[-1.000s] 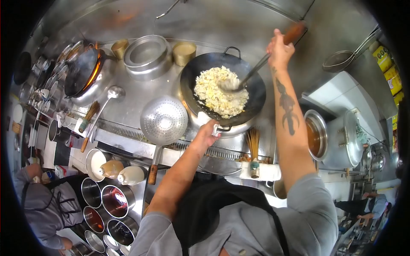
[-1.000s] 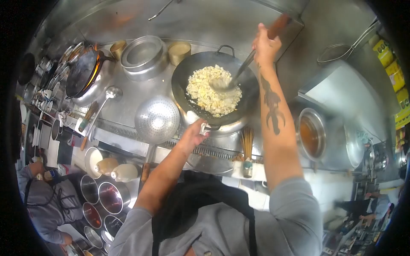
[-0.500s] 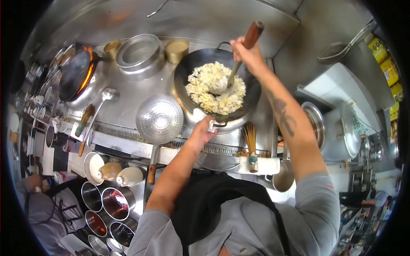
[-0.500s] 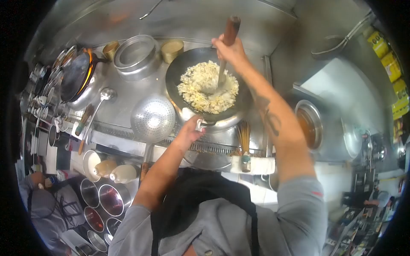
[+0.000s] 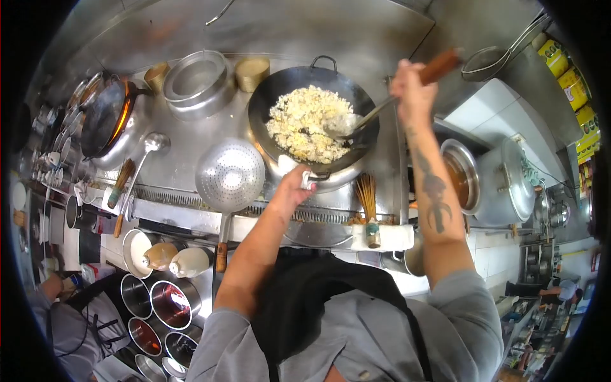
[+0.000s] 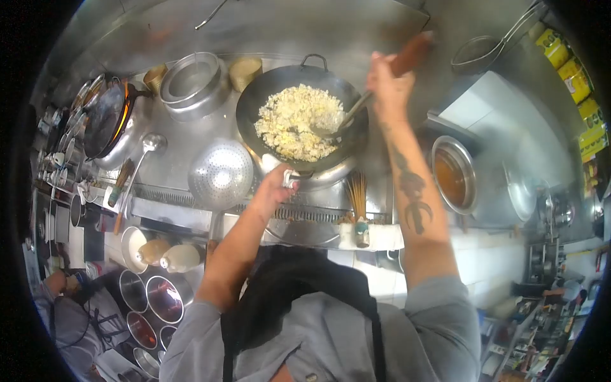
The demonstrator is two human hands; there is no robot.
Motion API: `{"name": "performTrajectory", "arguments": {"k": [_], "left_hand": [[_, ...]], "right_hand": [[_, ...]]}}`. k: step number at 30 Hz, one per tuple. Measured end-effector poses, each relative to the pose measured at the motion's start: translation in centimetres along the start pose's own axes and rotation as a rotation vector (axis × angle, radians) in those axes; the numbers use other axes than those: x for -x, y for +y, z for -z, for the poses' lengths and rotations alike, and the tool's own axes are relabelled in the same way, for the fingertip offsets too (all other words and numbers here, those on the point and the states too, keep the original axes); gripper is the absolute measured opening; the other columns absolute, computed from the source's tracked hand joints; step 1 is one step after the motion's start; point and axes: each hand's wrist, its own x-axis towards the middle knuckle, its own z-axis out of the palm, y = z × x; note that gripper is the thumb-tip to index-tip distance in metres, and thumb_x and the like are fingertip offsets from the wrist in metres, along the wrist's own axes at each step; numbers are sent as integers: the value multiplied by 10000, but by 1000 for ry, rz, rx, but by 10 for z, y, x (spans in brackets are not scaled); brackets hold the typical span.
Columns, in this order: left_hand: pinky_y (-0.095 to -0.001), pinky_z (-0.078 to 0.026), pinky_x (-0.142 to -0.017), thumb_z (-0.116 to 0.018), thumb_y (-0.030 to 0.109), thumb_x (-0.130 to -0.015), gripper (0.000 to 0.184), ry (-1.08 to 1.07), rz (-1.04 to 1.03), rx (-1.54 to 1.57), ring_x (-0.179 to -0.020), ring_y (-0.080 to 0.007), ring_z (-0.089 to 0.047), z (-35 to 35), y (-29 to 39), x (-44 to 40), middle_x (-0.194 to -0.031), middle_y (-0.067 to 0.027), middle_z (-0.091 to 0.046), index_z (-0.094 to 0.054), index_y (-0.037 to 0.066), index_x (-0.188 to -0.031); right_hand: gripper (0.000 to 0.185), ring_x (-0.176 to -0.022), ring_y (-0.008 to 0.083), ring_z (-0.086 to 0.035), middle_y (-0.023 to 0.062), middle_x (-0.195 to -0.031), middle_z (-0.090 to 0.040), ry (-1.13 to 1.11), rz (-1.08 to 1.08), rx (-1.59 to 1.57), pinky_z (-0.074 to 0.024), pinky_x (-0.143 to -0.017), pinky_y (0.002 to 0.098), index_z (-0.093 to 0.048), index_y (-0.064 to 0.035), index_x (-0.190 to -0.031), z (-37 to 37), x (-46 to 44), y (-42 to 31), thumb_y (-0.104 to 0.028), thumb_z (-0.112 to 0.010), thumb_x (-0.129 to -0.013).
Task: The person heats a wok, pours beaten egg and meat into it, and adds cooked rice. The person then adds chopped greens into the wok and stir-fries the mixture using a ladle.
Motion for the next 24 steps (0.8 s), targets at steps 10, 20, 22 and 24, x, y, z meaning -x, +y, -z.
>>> {"name": "performTrajectory", "arguments": {"k": [10, 20, 22, 24], "left_hand": [[-313, -455, -563, -476, 216, -922, 136, 44, 26, 61, -825, -170, -525, -52, -33, 153, -935, -50, -555, -506, 108, -1000], [-298, -471, -517, -475, 168, -911, 129, 50, 54, 5, -704, -177, -555, 51, -95, 102, -862, -52, -557, -521, 102, -1011], [-293, -464, -555, -443, 185, -932, 143, 31, -54, 67, -766, -168, -541, 15, -59, 74, -917, -52, -561, -521, 96, -1012], [-280, -444, -560, -460, 208, -923, 143, 8, -96, -74, -806, -165, -521, -20, -35, 95, -956, -55, -557, -514, 106, -1010]], "right_hand": [[230, -434, 147, -469, 29, -560, -474, 39, -245, -163, -400, -414, 332, -502, -62, -683, -11, -87, -32, -159, -674, -801], [243, -371, 108, -413, 0, -530, -446, -188, 35, -101, -357, -352, 272, -487, -67, -721, -91, -25, -103, -193, -651, -849], [242, -370, 110, -409, -1, -523, -435, -200, -42, -160, -356, -356, 272, -486, -66, -719, -100, -27, -110, -189, -646, -851], [230, -371, 111, -412, 2, -532, -441, -165, -94, -169, -358, -353, 266, -491, -66, -723, -98, -27, -113, -182, -645, -847]]}}
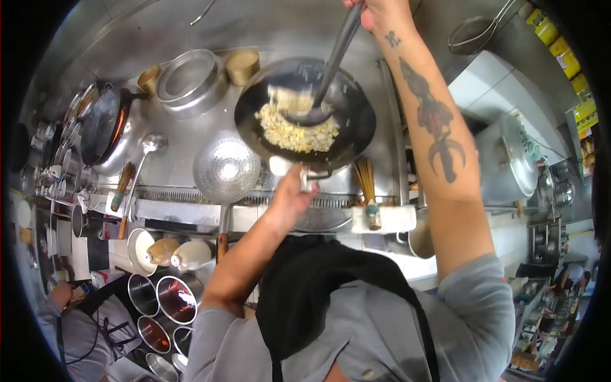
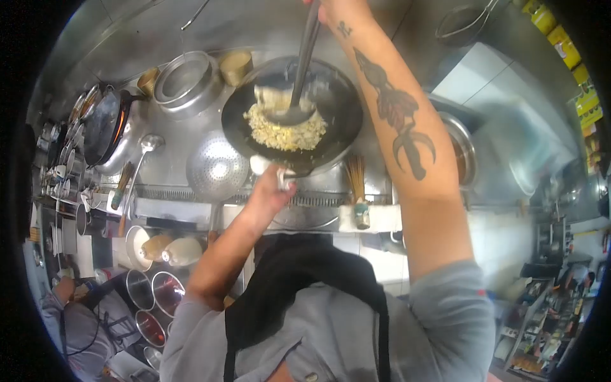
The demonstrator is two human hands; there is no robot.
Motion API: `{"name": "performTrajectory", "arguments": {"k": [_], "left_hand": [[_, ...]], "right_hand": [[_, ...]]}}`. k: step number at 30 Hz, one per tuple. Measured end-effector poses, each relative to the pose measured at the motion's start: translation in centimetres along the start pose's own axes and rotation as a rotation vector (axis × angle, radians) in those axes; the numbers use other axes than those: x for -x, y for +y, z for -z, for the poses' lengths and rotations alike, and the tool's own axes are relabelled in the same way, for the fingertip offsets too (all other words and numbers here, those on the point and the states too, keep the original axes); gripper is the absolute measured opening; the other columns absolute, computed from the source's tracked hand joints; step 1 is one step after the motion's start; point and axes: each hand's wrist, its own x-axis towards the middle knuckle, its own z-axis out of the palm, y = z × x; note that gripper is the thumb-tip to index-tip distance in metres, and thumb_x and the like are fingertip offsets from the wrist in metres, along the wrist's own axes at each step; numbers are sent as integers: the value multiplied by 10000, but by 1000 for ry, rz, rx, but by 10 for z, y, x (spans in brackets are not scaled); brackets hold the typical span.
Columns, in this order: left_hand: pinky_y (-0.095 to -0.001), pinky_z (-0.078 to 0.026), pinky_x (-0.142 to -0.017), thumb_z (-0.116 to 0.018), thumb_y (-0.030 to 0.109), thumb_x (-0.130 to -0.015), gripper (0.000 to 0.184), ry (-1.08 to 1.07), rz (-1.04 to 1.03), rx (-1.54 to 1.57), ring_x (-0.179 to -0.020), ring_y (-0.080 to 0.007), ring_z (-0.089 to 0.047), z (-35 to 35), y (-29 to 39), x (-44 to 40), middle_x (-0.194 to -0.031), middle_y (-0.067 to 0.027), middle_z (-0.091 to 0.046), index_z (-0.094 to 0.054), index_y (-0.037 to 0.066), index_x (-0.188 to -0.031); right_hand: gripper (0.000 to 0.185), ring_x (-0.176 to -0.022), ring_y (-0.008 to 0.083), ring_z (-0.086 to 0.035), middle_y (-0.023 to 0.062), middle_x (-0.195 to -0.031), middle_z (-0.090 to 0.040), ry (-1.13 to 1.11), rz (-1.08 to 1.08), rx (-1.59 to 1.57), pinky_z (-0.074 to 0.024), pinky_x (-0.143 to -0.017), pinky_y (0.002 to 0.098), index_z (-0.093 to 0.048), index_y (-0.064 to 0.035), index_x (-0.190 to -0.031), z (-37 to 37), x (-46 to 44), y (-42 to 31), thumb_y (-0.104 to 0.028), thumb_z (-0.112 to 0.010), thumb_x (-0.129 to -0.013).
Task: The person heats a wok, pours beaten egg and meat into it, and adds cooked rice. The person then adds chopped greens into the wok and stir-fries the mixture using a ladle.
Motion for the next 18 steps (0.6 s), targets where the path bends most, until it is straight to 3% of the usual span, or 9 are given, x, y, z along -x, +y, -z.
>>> {"name": "performTrajectory", "arguments": {"k": [4, 6, 7, 8, 10, 12, 14, 15, 18], "left_hand": [[-280, -430, -533, -484, 186, -890, 153, 139, 177, 112, -769, -184, -520, -37, 26, 33, -916, -63, -564, -508, 112, -1021], [-285, -444, -526, -490, 171, -885, 103, 54, 171, 193, -730, -176, -534, -39, 39, 16, -843, -43, -548, -493, 115, -971], [-292, -441, -544, -502, 187, -883, 115, -255, -217, -187, -755, -171, -542, 5, 0, -12, -833, -36, -546, -492, 122, -977], [-291, -442, -548, -503, 192, -883, 119, -166, -115, -116, -761, -169, -543, 24, -20, -13, -830, -35, -543, -491, 125, -980], [-288, -442, -557, -506, 204, -883, 127, 14, 113, 12, -774, -165, -546, 50, -50, 0, -823, -32, -538, -490, 132, -986], [-286, -456, -465, -488, 199, -895, 156, -41, 113, 2, -712, -168, -567, 38, -46, 27, -827, -51, -569, -489, 108, -1022], [-286, -444, -471, -494, 193, -884, 104, 45, 61, 42, -666, -170, -553, 30, -26, -1, -781, -49, -554, -490, 117, -955], [-270, -419, -457, -506, 185, -867, 74, 58, 35, 91, -628, -160, -543, 23, -9, -18, -748, -47, -549, -502, 115, -890], [-262, -408, -454, -524, 154, -849, 59, -60, 62, 82, -622, -149, -537, 28, 20, -78, -736, -33, -556, -516, 105, -881]], "right_hand": [[231, -375, 129, -418, 34, -534, -449, 64, 74, 332, -379, -373, 294, -473, -51, -667, 24, -17, 31, -125, -612, -836], [196, -390, 138, -448, 56, -546, -472, 140, 26, 338, -386, -377, 297, -483, -27, -693, 32, 11, 78, -94, -605, -830], [177, -396, 142, -462, 65, -554, -485, 120, 51, 222, -386, -374, 297, -487, -20, -720, 43, 21, 107, -87, -613, -825], [163, -403, 145, -475, 74, -563, -497, 92, 85, 104, -385, -371, 297, -491, -14, -748, 48, 20, 121, -79, -621, -820], [163, -421, 144, -498, 84, -577, -516, 56, 155, 112, -386, -381, 285, -499, -2, -784, 43, 16, 86, -80, -640, -811], [182, -448, 142, -517, 90, -575, -532, 69, 296, 307, -406, -421, 284, -523, 7, -733, 33, 10, 17, -119, -605, -836], [232, -473, 155, -520, 97, -597, -550, 169, 382, 304, -417, -459, 309, -523, -11, -711, 29, 3, -32, -184, -550, -864], [203, -371, 112, -417, 2, -535, -441, 120, 467, 34, -358, -343, 252, -502, -62, -730, 7, 19, -60, -163, -643, -833], [232, -467, 151, -505, 94, -620, -547, -227, 386, -37, -410, -464, 296, -509, -26, -711, 44, -2, -76, -194, -518, -871]]}}
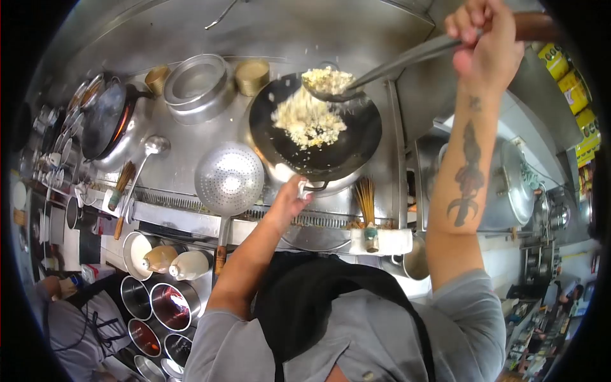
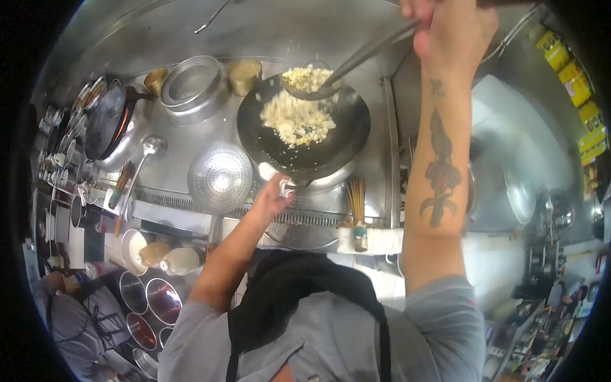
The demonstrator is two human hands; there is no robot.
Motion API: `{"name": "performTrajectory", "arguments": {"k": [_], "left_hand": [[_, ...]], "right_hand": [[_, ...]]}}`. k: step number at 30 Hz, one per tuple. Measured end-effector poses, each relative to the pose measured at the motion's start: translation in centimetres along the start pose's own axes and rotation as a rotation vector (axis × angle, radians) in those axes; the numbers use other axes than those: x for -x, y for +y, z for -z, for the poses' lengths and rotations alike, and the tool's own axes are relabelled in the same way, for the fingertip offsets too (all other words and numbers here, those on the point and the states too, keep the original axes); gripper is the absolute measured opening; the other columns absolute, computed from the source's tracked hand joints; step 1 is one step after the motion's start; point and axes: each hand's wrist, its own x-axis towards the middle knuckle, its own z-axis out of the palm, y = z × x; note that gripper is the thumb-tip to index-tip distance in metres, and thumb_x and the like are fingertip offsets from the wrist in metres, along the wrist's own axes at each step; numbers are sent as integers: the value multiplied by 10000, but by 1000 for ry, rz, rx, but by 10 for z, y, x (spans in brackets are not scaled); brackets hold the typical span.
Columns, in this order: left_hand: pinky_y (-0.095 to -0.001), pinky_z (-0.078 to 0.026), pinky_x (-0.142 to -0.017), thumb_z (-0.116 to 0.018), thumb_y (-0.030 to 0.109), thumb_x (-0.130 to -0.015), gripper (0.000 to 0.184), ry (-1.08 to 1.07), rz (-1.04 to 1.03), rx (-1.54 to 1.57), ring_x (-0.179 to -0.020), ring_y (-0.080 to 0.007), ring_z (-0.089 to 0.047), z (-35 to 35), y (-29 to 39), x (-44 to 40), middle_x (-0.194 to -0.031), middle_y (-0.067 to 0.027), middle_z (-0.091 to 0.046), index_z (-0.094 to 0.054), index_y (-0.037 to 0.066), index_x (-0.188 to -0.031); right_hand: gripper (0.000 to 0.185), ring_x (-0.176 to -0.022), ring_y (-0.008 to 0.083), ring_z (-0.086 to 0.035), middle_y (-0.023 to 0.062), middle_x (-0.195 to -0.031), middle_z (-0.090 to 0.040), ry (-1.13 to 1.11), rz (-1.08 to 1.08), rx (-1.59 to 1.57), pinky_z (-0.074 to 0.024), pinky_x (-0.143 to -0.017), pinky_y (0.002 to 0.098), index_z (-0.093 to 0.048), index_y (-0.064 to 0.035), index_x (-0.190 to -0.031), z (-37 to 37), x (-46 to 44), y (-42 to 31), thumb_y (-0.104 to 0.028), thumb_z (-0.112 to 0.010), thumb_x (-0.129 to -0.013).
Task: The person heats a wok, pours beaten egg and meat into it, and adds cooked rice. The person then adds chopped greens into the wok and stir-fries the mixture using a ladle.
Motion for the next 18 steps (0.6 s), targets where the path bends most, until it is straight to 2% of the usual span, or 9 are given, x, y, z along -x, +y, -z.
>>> {"name": "performTrajectory", "arguments": {"k": [2, 4, 6, 9, 10, 12, 13, 16, 18], "left_hand": [[-261, -402, -452, -532, 144, -840, 71, -15, -20, -7, -616, -150, -531, -6, 2, -17, -744, -29, -554, -519, 102, -896], [-277, -401, -455, -535, 134, -834, 94, 74, -7, -29, -647, -168, -535, -11, 2, -19, -776, -48, -554, -517, 91, -917], [-291, -404, -455, -534, 135, -834, 100, 99, -2, -25, -665, -178, -538, -7, 1, -21, -789, -63, -555, -514, 85, -918], [-298, -407, -439, -531, 139, -830, 117, 131, 4, -44, -671, -186, -539, -10, 2, -21, -800, -74, -556, -511, 81, -929], [-298, -407, -434, -531, 139, -829, 121, 148, 0, -45, -668, -185, -539, -12, 2, -20, -802, -75, -557, -510, 80, -932], [-293, -408, -435, -533, 134, -824, 129, 93, 2, -7, -671, -179, -538, -4, -1, -26, -813, -72, -562, -511, 82, -940], [-293, -408, -437, -535, 133, -822, 129, 89, -8, -11, -670, -177, -536, -6, 1, -26, -814, -70, -563, -513, 83, -940], [-292, -409, -441, -535, 131, -821, 128, 124, 12, -24, -665, -175, -527, -9, -3, -21, -817, -68, -564, -517, 83, -939], [-290, -409, -443, -535, 131, -821, 129, 140, 16, -29, -659, -176, -521, -7, 0, -20, -813, -66, -563, -520, 83, -940]], "right_hand": [[164, -457, 141, -488, 77, -628, -535, 210, -24, 149, -406, -459, 292, -499, -37, -731, -18, 31, 41, -132, -527, -861], [135, -453, 132, -485, 59, -609, -520, 118, -142, 243, -398, -441, 282, -500, -31, -756, -15, 68, 121, -98, -557, -858], [157, -452, 121, -486, 54, -614, -529, 133, -520, 329, -391, -423, 267, -500, -31, -766, -15, 87, 198, -93, -623, -842], [240, -451, 109, -470, 39, -613, -526, 428, -325, 261, -367, -416, 246, -497, -54, -734, -5, 50, 190, -145, -709, -803], [264, -438, 92, -433, 23, -595, -500, 500, -208, 143, -338, -404, 243, -476, -70, -683, -16, 40, 172, -154, -681, -827], [280, -426, 82, -399, 13, -577, -469, 376, -100, -24, -315, -388, 252, -455, -69, -659, -27, 44, 142, -148, -636, -857], [230, -414, 83, -372, 11, -555, -439, 289, -88, 53, -298, -373, 271, -458, -65, -708, -25, 57, 153, -141, -601, -871], [190, -392, 117, -415, 25, -552, -463, 119, -454, 147, -337, -361, 287, -478, -61, -752, -29, 89, 222, -128, -635, -834], [233, -407, 109, -452, 33, -572, -492, 171, -449, 293, -348, -364, 270, -512, -37, -764, -26, 55, 223, -179, -690, -813]]}}
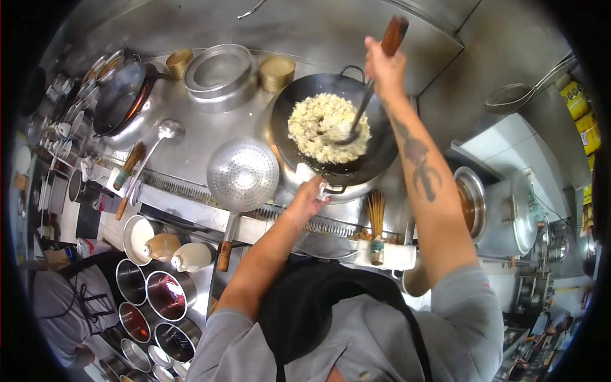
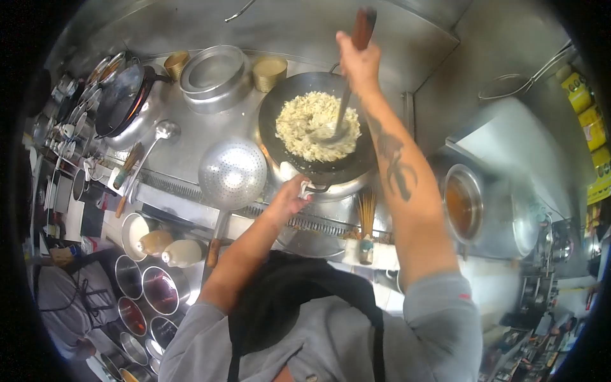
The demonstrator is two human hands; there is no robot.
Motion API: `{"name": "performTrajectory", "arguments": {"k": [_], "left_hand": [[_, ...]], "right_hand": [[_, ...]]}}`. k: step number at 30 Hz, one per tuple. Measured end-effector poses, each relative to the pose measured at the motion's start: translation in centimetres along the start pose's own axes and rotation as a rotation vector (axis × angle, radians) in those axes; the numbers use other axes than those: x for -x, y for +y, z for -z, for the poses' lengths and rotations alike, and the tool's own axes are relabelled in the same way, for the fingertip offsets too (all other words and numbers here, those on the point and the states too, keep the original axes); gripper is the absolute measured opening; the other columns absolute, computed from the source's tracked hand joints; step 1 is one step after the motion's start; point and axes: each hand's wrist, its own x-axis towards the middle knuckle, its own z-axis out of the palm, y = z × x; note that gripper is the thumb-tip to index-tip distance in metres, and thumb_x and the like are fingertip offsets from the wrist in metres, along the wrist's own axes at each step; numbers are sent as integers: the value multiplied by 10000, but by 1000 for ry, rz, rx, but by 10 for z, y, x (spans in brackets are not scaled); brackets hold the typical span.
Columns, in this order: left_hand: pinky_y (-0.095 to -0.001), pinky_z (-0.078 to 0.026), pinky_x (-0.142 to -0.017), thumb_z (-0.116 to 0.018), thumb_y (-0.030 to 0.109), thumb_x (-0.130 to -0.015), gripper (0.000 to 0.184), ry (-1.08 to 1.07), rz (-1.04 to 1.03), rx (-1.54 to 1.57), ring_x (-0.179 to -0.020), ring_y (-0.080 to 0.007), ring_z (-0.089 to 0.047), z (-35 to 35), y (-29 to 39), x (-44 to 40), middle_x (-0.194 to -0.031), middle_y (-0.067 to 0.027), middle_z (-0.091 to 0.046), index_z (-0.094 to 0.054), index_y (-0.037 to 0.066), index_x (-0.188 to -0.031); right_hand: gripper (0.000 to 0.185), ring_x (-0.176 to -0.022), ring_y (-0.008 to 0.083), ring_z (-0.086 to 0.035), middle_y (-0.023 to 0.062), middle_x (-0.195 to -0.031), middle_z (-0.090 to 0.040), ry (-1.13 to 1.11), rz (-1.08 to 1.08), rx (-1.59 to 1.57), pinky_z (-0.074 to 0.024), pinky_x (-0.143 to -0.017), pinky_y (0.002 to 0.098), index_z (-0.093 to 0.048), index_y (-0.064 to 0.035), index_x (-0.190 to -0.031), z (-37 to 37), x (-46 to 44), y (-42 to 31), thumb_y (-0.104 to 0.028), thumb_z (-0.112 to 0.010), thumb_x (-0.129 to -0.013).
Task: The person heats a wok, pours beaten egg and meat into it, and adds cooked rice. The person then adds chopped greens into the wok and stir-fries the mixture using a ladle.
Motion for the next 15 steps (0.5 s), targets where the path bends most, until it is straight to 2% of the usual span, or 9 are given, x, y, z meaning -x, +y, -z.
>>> {"name": "performTrajectory", "arguments": {"k": [2, 3, 6, 7, 10, 11, 14, 15], "left_hand": [[-289, -408, -446, -535, 134, -822, 132, -25, -1, -1, -652, -177, -515, 0, 1, -6, -804, -63, -562, -524, 81, -942], [-289, -408, -447, -537, 139, -825, 137, -35, -8, 1, -665, -179, -526, -1, 1, -5, -796, -64, -567, -526, 79, -947], [-288, -406, -445, -540, 142, -828, 140, 11, -1, 4, -674, -181, -539, -4, 2, 1, -799, -66, -576, -529, 77, -951], [-288, -406, -440, -540, 146, -830, 140, -12, 12, 26, -676, -185, -549, -4, 3, -2, -810, -73, -584, -528, 76, -951], [-289, -405, -445, -543, 146, -827, 140, 23, 11, -1, -673, -185, -549, -6, 4, 3, -826, -72, -586, -529, 78, -950], [-291, -404, -446, -541, 140, -821, 137, -39, 11, 11, -681, -186, -538, 1, 1, -9, -827, -70, -573, -524, 79, -942], [-288, -399, -442, -535, 129, -814, 116, -11, -13, -6, -685, -182, -524, -8, 6, 7, -814, -65, -556, -518, 81, -918], [-295, -405, -439, -542, 134, -811, 125, -8, -8, 1, -686, -190, -532, -3, -1, 5, -816, -74, -565, -527, 72, -918]], "right_hand": [[291, -389, 96, -429, -5, -525, -481, 70, 118, -33, -328, -373, 242, -504, -72, -702, -2, 1, -28, -262, -694, -812], [229, -412, 94, -445, 26, -588, -506, 75, 136, -93, -335, -373, 248, -535, -26, -764, 3, 6, -35, -182, -696, -812], [231, -410, 86, -433, 21, -587, -499, -12, 150, -130, -327, -375, 242, -525, -37, -744, 3, 26, 24, -175, -697, -813], [215, -413, 87, -436, 26, -586, -498, -36, 9, -182, -330, -374, 244, -517, -36, -730, -4, 26, 28, -148, -675, -823], [203, -408, 94, -423, 21, -574, -477, 4, 20, -28, -340, -378, 251, -492, -43, -719, -10, 7, -4, -115, -643, -834], [200, -401, 101, -403, 8, -564, -444, 40, 33, -65, -343, -380, 254, -466, -50, -711, -11, 15, -18, -91, -609, -845], [210, -432, 103, -449, 32, -593, -496, 28, 86, -344, -372, -393, 263, -471, -62, -707, -3, 34, 4, -101, -637, -829], [230, -392, 101, -384, 2, -562, -423, -35, -1, -349, -360, -396, 273, -423, -67, -691, -12, 43, 12, -85, -590, -849]]}}
